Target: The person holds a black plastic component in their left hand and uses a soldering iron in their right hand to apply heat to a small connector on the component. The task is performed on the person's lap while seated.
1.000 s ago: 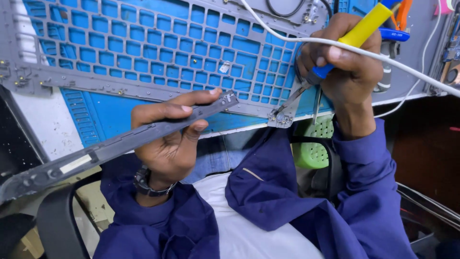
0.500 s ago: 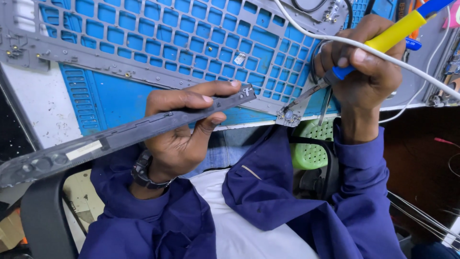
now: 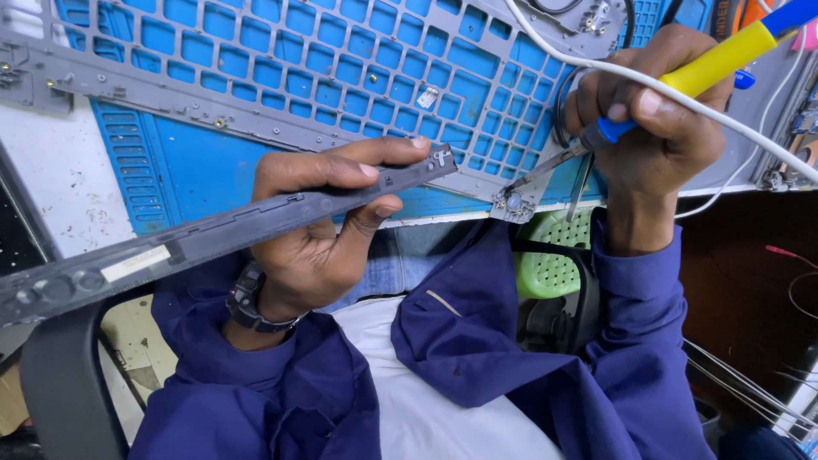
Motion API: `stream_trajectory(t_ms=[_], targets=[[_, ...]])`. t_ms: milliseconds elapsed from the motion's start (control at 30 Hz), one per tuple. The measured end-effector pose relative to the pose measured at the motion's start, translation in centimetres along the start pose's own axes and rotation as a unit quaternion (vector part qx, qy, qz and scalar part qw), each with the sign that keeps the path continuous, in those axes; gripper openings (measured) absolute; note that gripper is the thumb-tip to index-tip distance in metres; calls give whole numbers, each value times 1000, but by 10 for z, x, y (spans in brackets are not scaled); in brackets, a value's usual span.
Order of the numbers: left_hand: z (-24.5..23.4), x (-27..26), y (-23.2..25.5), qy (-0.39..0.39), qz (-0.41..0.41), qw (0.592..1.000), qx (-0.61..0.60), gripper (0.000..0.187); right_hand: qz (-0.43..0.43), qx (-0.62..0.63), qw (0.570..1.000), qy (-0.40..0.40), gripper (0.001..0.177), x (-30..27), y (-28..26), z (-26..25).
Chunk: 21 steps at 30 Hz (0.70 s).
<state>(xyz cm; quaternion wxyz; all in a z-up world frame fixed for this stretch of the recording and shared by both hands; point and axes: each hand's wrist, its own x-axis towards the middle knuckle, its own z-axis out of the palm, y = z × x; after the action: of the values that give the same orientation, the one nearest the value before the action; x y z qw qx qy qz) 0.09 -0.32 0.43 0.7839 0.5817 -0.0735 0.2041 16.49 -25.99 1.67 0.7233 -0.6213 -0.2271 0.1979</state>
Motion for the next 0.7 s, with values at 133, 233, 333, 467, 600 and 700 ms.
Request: stream_trajectory(t_ms=[133,233,333,467,600,700], targets=[[0,0,-1,0,6,1000,1,21,-11,-14,1000,0,25,2,-1,6],[0,-1,-2,2,9,1000,-5,22,-6,-10,1000,-10,25,3,-4,6],[0,-1,-2,-1,6,1000,-12,22,-4,-31,999,-26,24,2,-5,6],[0,0,0,-3,3,1000,-10,21,-4,-23,1000,1,25,-1,-3,0],[-1,0,0,-9,3,1000,-14,21,-7,-30,1000,-3,25,-1,-3,2],[-1,0,-1,-8,9,1000,-11,21,1,-4,1000,17,28,-1,-3,7]])
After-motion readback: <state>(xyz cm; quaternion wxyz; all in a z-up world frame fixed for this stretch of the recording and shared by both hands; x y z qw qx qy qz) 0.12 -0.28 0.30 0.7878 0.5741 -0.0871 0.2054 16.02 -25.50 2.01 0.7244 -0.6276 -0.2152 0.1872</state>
